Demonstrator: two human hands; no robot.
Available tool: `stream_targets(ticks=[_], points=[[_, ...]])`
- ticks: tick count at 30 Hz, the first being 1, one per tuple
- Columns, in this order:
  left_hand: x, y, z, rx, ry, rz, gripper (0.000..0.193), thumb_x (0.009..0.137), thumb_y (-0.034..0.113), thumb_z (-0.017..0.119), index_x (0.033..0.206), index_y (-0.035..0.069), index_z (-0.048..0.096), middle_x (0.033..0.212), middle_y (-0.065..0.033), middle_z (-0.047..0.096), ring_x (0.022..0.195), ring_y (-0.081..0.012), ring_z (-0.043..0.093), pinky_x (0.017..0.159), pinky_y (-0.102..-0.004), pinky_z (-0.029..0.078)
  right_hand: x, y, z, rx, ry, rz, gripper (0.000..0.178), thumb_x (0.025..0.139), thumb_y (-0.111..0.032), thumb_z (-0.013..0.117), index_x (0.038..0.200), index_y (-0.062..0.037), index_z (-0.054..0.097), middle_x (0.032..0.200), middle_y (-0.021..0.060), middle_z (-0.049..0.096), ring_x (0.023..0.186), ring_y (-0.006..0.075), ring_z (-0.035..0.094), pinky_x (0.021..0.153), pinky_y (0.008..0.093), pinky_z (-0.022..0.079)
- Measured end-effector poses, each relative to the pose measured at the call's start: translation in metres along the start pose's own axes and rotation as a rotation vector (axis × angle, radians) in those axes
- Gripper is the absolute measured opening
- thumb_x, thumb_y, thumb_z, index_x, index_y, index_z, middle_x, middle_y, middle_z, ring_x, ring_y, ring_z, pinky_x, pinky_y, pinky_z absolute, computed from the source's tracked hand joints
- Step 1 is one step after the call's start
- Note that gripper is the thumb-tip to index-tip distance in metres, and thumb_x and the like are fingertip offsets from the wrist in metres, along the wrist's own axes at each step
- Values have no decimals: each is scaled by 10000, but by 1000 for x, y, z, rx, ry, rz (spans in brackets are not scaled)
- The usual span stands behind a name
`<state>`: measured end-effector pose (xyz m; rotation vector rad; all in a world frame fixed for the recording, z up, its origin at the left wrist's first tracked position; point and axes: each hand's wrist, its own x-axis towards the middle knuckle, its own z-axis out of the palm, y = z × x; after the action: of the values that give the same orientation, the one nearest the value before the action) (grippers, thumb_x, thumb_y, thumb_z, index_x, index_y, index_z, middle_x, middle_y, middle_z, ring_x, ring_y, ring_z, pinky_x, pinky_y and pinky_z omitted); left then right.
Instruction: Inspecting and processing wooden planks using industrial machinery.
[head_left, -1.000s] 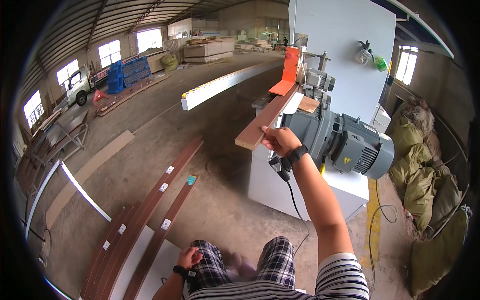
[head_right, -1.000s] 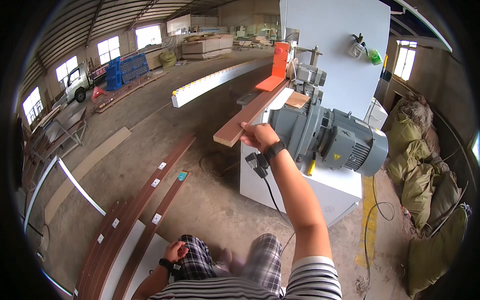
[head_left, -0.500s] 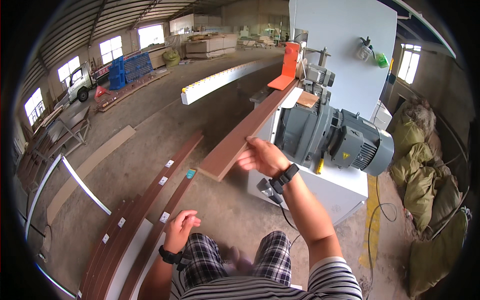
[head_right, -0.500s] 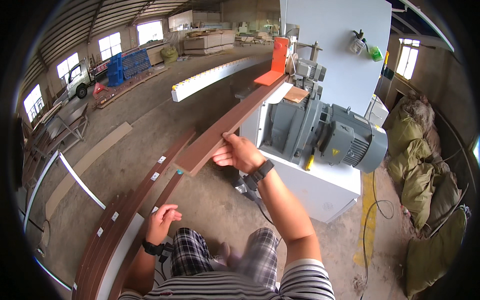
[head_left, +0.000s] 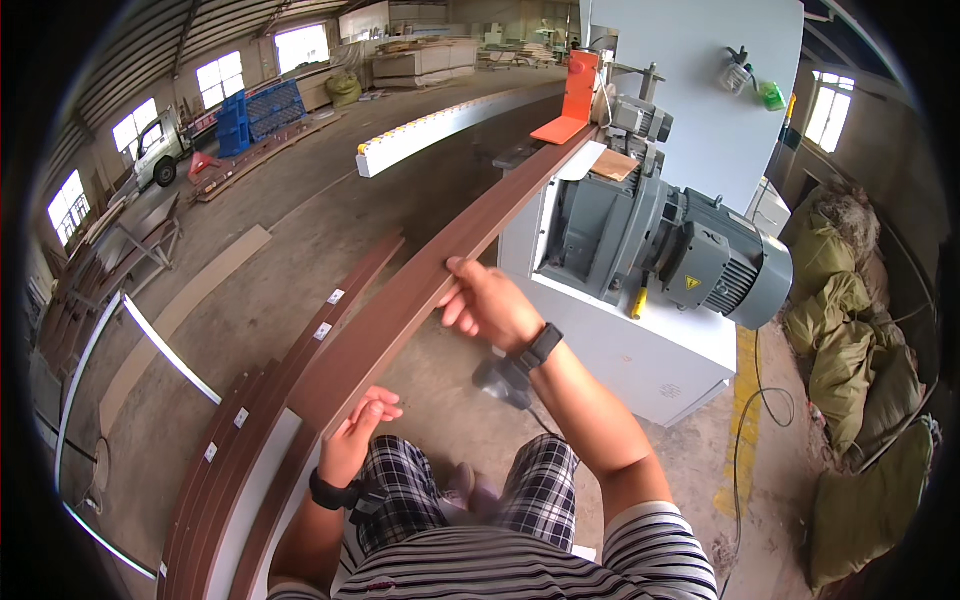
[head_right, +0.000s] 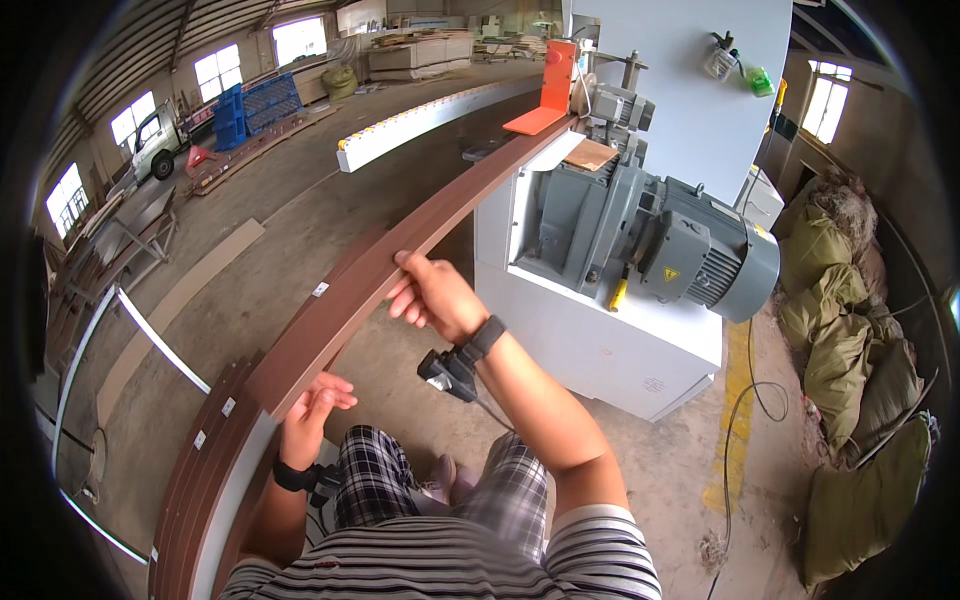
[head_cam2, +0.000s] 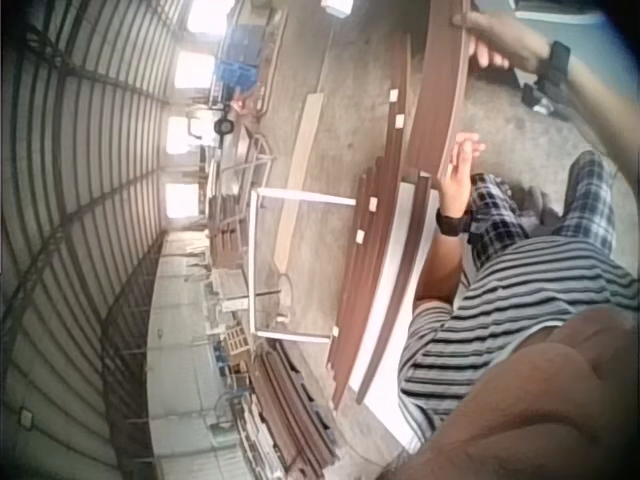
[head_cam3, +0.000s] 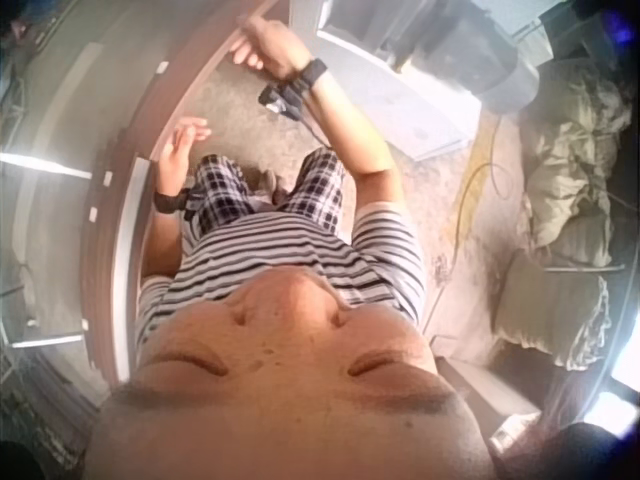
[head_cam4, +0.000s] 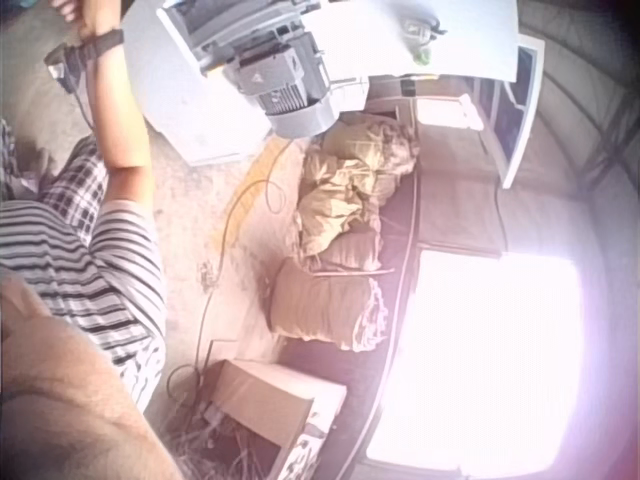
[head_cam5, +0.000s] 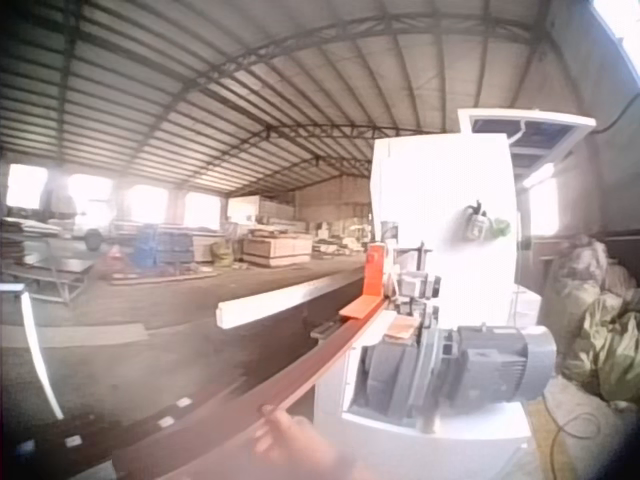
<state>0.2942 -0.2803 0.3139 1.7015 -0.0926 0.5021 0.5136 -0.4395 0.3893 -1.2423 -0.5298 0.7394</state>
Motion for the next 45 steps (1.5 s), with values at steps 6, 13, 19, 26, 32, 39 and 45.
stream_targets(ticks=[6,13,19,26,32,39,45], points=[[-22,15,-6,-42,141,29,177,966,167,500,1022,13,566,1001,-126,590,800,-201,607,733,-333,507,-16,9,21,99,-278,130,523,957,-433,447,802,24,647,665,142,671,465,144,606,427,212,484],[-39,18,-16,-141,139,103,273,919,321,596,934,50,570,1028,-103,566,822,-180,555,738,-341,475,-5,13,9,204,-78,24,574,949,-513,442,781,0,636,654,105,656,486,134,596,457,211,466],[-44,14,-22,-195,51,151,385,906,294,621,1137,-5,546,1070,-98,571,894,-181,584,807,-325,476,-19,20,31,112,-106,-35,506,979,-425,436,779,-4,634,644,98,655,473,126,587,447,207,459],[-42,21,-14,-229,104,139,282,886,345,645,887,74,567,1059,-110,547,837,-200,538,726,-343,453,-31,25,40,59,-197,20,553,962,-494,447,821,-2,656,671,105,671,511,130,621,475,207,484],[-43,20,-19,-233,88,156,364,871,339,665,1027,30,553,1070,-97,557,863,-196,555,769,-343,461,-22,22,30,144,-97,-10,555,967,-497,433,802,-7,636,695,113,669,535,145,620,508,235,502],[-33,25,-12,-240,128,190,631,815,415,708,1270,32,496,1084,-71,549,830,-176,539,706,-321,442,-21,28,37,128,-109,-12,564,957,-521,435,799,-13,621,713,120,672,564,157,633,533,250,516],[-30,28,-12,-286,185,80,1084,706,507,770,1456,-13,185,938,-52,607,776,-114,551,696,-262,468,-18,31,32,153,-77,-19,568,952,-548,418,849,-24,611,725,114,671,571,161,635,540,250,517]])
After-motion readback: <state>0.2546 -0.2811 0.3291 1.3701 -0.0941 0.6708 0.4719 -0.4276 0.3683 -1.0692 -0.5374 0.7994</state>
